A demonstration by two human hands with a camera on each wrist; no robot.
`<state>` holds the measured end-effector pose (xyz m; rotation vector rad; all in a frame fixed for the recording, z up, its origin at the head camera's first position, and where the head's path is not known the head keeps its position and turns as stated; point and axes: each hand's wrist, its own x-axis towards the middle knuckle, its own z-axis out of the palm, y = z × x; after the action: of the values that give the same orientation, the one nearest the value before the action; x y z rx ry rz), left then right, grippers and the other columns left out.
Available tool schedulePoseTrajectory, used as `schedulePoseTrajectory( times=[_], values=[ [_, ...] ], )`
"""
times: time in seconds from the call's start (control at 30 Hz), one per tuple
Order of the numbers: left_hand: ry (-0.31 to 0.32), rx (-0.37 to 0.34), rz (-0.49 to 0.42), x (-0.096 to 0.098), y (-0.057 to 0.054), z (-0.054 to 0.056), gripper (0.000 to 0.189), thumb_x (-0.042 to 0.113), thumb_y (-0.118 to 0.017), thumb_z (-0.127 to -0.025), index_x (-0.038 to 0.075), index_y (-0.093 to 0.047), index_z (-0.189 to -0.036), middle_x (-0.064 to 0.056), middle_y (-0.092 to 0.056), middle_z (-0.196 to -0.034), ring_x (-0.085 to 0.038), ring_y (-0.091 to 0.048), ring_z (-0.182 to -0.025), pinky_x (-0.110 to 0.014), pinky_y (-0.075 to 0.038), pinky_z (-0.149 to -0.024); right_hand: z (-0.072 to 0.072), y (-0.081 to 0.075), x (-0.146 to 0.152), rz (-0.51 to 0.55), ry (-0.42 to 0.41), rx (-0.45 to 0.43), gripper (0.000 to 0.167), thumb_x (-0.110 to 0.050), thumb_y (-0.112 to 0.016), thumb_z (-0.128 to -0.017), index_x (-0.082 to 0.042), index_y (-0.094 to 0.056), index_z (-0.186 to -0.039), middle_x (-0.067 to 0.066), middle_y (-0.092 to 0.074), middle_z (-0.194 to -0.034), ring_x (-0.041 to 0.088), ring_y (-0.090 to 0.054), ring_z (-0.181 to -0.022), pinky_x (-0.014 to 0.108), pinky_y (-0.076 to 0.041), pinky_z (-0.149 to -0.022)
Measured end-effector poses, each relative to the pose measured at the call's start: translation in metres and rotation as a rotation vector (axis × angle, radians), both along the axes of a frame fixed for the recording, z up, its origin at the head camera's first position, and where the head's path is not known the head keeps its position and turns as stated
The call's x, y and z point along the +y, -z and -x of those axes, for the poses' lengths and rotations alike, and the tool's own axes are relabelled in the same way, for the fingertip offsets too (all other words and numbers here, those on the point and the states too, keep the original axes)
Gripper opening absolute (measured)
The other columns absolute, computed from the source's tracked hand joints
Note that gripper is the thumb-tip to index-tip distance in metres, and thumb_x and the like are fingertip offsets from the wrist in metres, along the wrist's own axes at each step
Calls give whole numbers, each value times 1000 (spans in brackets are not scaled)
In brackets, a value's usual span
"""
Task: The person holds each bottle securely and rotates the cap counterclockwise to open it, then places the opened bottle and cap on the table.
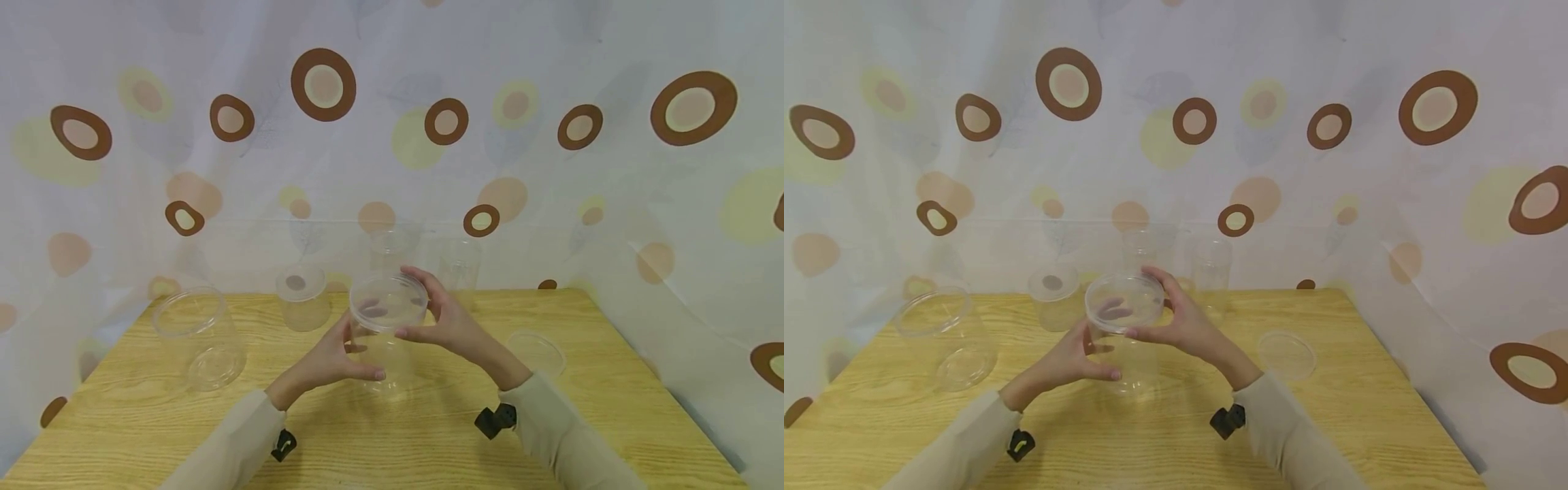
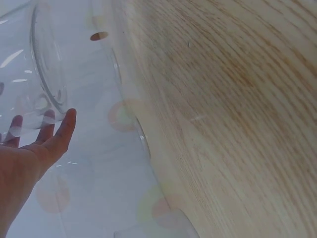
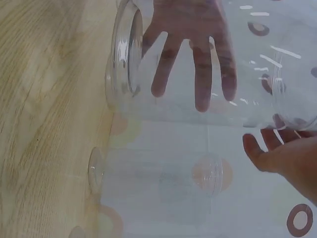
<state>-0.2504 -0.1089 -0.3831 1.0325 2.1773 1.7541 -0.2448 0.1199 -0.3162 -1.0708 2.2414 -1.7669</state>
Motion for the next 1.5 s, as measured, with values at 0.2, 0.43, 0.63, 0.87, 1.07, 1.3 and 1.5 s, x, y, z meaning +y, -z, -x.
schedulePoseTrajectory(
  times=[0.2,0.43,0.63,0.87,1.07,1.3,1.5],
  values=[
    [53,-22,17,-3,-1,-2,101,17,-83,-66,32,-19,-143,2,-32,-145,-28,-42,-125,-47,-42,-96,16,-5,12,33,-288,-93,87,-10,-72,-78,-9,-17,-145,13,-26,-143,26,-34,-125,30,-41,-96],
    [76,-14,16,-3,1,-3,101,17,-82,-67,30,-18,-143,3,-29,-146,-29,-41,-126,-47,-41,-96,23,-8,16,10,-400,-113,92,-15,-73,-78,-10,-11,-146,12,-23,-145,29,-28,-129,44,-34,-103],
    [34,5,10,-3,0,-3,99,16,-81,-68,29,-18,-143,1,-29,-146,-31,-40,-126,-52,-41,-95,19,-5,14,69,-352,-49,95,-16,-73,-78,-9,-7,-147,14,-13,-151,22,-22,-135,29,-32,-105],
    [-67,0,-1,-2,0,-1,102,14,-81,-67,37,-16,-142,5,-27,-147,-30,-38,-128,-57,-36,-96,3,1,4,31,-66,24,94,-25,-76,-75,-19,-15,-146,8,-18,-150,26,-26,-134,46,-28,-107],
    [-69,6,-3,-1,0,-1,106,15,-81,-68,32,-11,-145,0,-23,-149,-32,-38,-128,-60,-34,-96,-3,5,-4,9,45,43,90,-24,-75,-76,-22,-17,-144,8,-22,-147,32,-27,-132,56,-26,-105],
    [-68,1,6,0,0,-2,106,17,-82,-67,32,-11,-145,-2,-25,-148,-31,-39,-127,-58,-36,-96,0,3,-4,5,39,49,83,-21,-73,-78,-19,-22,-142,9,-30,-142,32,-37,-126,52,-32,-102],
    [-16,-28,-5,-2,0,-2,104,13,-81,-67,33,-14,-144,-2,-26,-147,-34,-40,-126,-53,-40,-96,15,-3,5,21,-192,-47,82,-19,-71,-80,-15,-20,-143,12,-26,-143,26,-34,-127,34,-38,-100]
  ],
)
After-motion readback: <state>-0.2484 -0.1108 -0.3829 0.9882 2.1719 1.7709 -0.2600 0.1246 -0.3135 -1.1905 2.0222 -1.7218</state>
